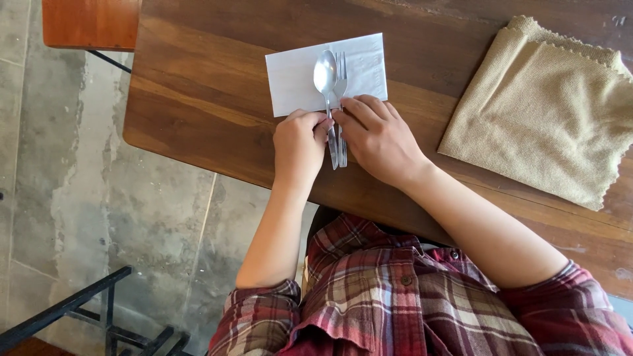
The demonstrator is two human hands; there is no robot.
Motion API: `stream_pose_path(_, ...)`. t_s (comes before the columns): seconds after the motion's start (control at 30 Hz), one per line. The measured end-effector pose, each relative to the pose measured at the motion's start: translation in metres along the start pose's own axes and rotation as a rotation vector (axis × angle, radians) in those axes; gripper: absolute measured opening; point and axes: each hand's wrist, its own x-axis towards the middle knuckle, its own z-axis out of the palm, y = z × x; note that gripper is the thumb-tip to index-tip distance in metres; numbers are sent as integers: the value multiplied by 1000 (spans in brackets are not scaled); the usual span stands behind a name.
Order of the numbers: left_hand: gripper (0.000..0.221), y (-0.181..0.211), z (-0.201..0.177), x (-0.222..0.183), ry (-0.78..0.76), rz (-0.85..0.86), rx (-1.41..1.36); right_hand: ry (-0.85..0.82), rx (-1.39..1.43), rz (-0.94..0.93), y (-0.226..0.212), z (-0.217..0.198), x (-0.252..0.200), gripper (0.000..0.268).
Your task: The person folds a white napkin, places a spoon and fork inside, and then slides the bundled cutlery into a brown paper sleeve.
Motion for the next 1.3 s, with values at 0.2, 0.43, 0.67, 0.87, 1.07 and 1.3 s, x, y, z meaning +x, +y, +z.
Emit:
stream_pose_path(0.2, 19, -1, 7, -6, -13, 50, 169, 14, -13, -14, 1, 2, 0, 24)
stream_pose_path(0.43, 17, -3, 8, -7, -14, 40, 171, 20, -18, -41, 1, 1, 2, 26)
stream_pose_path(0.67, 16, -12, 10, -6, 40, 49, 152, 19, -24, -60, 0, 6, 2, 29)
stream_pose_path(0.87, 33, -6, -28, 0, 295, -34, 399, 35, -20, -99, 1, 9, 2, 31)
stream_pose_path(1.07, 42, -16, -15, 15, 277, -189, 448, 54, -40, -115, 1, 15, 0, 33)
stream_pose_path(1.3, 16, -9, -21, 27, 215, -186, 137, 69, -60, -103, -3, 13, 1, 32)
